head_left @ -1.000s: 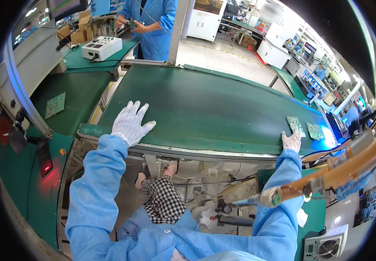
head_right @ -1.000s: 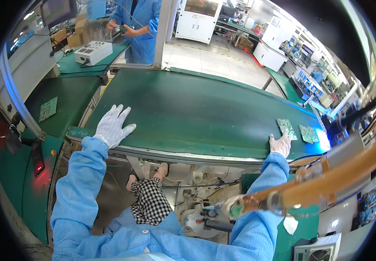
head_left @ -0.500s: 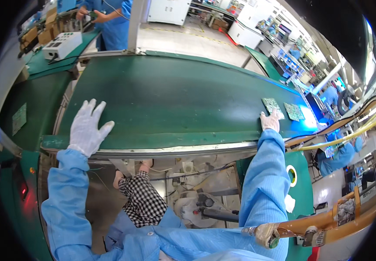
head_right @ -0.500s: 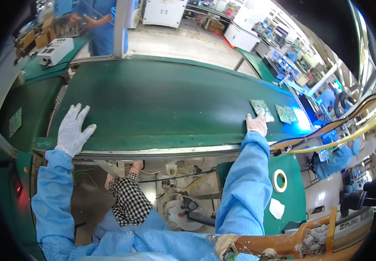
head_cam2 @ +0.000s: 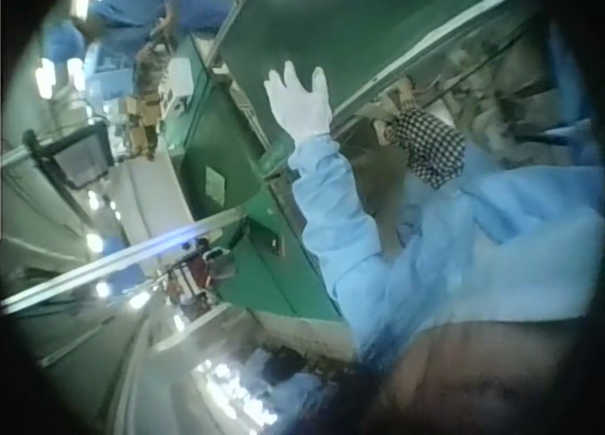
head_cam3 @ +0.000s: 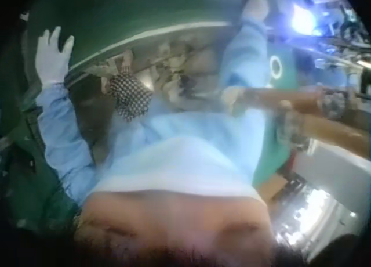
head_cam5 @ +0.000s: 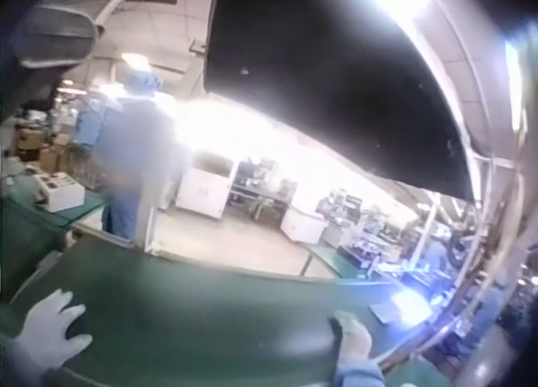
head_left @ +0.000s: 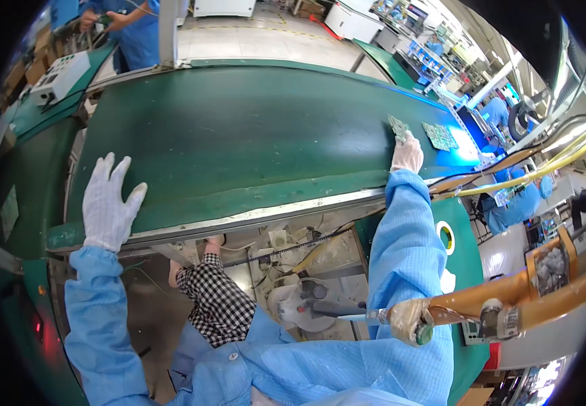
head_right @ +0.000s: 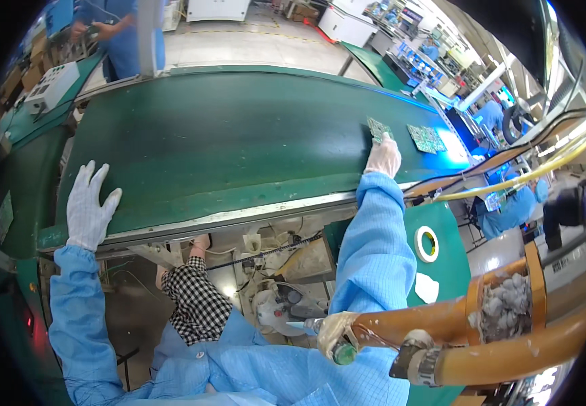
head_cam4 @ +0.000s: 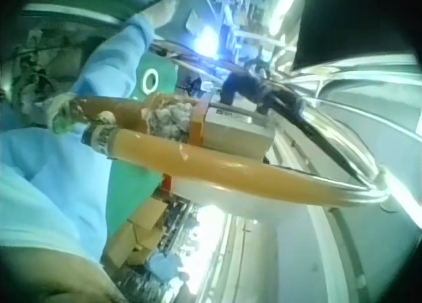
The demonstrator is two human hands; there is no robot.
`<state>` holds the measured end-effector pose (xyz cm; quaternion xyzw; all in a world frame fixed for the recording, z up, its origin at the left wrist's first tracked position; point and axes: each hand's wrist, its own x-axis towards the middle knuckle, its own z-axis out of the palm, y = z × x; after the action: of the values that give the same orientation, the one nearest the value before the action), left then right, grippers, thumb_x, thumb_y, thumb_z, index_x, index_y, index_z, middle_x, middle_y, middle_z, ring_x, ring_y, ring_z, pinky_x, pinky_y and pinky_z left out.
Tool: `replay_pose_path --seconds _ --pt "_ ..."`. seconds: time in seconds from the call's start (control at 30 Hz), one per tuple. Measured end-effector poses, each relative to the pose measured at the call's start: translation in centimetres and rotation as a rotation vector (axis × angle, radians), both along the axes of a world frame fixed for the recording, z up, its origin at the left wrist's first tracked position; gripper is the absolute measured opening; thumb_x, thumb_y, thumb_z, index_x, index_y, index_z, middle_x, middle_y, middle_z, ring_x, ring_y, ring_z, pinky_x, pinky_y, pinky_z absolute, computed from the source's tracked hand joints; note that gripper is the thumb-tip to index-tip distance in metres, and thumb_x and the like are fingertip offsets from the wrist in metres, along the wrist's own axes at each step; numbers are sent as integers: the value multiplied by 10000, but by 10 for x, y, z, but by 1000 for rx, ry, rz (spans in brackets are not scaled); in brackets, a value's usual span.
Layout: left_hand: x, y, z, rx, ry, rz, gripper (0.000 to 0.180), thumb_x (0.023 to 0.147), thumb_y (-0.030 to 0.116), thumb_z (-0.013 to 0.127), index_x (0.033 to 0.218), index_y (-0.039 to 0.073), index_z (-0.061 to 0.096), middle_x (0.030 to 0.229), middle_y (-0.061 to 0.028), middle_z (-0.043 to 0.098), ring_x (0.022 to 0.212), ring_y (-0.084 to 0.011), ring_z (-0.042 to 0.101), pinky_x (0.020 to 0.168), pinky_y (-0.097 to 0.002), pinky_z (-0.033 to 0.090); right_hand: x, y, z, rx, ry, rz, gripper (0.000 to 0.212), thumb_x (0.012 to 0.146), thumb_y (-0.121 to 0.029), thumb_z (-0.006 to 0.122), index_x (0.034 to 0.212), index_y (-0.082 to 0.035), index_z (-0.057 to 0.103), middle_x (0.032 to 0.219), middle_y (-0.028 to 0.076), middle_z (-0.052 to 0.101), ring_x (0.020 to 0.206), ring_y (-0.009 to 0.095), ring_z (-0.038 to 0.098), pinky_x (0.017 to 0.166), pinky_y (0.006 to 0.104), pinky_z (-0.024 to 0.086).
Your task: Scan and assemble electronic circuit boards on a manufacturing production line using an automated tool.
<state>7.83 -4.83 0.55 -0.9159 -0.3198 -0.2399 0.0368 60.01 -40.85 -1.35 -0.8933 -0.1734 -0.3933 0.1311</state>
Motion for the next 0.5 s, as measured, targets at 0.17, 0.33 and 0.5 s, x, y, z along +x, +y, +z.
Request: replay_pose_path --seconds 0.17,0.33,0.5 --pt "4 -3 2 25 -13 -7 537 843 386 635 1286 106 520 1371 -179 459 1305 -335 393 1066 -404 345 -10 -9 25 -227 -109 28 169 909 -239 563 963 -115 666 764 157 613 670 351 628 610 475 490" --pt "-8 1 -5 90 -49 24 526 839 378 644 1275 107 530 1373 -170 462 1297 -331 407 1064 -399 351 -31 12 71 278 44 219 261 888 -235 620 1117 -113 654 1043 138 677 935 312 650 845 377 496" --pt "-5 -4 9 113 -132 -29 511 833 343 648 1267 98 541 1335 -159 496 1273 -322 434 1057 -394 361 -126 25 114 685 514 640 441 903 -328 643 1237 -48 571 936 98 661 776 154 647 711 295 489"
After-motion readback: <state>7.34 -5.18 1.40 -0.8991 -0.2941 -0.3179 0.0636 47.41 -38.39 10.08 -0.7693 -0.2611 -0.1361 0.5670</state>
